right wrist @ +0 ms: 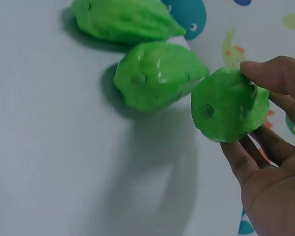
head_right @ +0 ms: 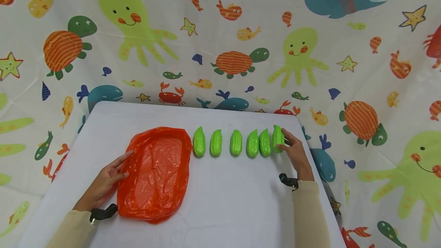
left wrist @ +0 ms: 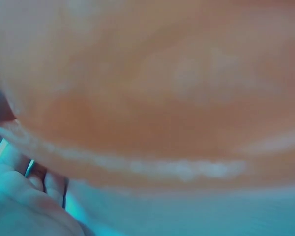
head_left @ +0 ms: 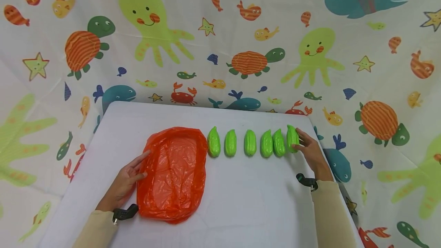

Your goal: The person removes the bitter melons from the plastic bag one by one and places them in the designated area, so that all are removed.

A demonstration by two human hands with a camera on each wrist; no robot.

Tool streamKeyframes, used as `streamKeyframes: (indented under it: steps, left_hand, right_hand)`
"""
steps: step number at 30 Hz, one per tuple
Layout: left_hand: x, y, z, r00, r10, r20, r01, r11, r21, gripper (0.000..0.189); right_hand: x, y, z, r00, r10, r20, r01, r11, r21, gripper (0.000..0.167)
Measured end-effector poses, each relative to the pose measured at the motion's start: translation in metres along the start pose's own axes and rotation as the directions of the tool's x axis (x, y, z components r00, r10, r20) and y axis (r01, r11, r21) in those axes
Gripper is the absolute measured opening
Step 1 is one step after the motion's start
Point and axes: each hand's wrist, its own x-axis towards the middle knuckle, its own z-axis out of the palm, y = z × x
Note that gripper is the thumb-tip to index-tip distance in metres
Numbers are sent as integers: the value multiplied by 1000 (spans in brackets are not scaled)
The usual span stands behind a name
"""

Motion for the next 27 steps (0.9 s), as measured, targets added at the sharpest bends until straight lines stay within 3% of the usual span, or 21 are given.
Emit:
streamKeyframes:
  steps: [13,19,24,25,27]
  left_hand:
    - [-1,2,-4,999,16,30,-14,997,-79,71]
    - [0,4,-3,1000,2,20,0,997,-72,72]
    - [-4,11,-2,998,-7,-62,0,995,-102,71]
    - [-6,14,-2,995,-10,-95,2,996,-86,69]
    - [-9,21,-2,984,-8,-176,14,999,36,66]
  right_hand:
    - [11,21,0,997,76,-9,-76,997,-16,83]
    - [15,22,2,994,106,-33,-107,994,-34,83]
    - [13,16,7,989,118,-84,-123,990,-61,87]
    - [12,13,8,989,110,-100,-119,990,-81,88]
    - [10,8,12,987,84,-137,-101,987,-128,89]
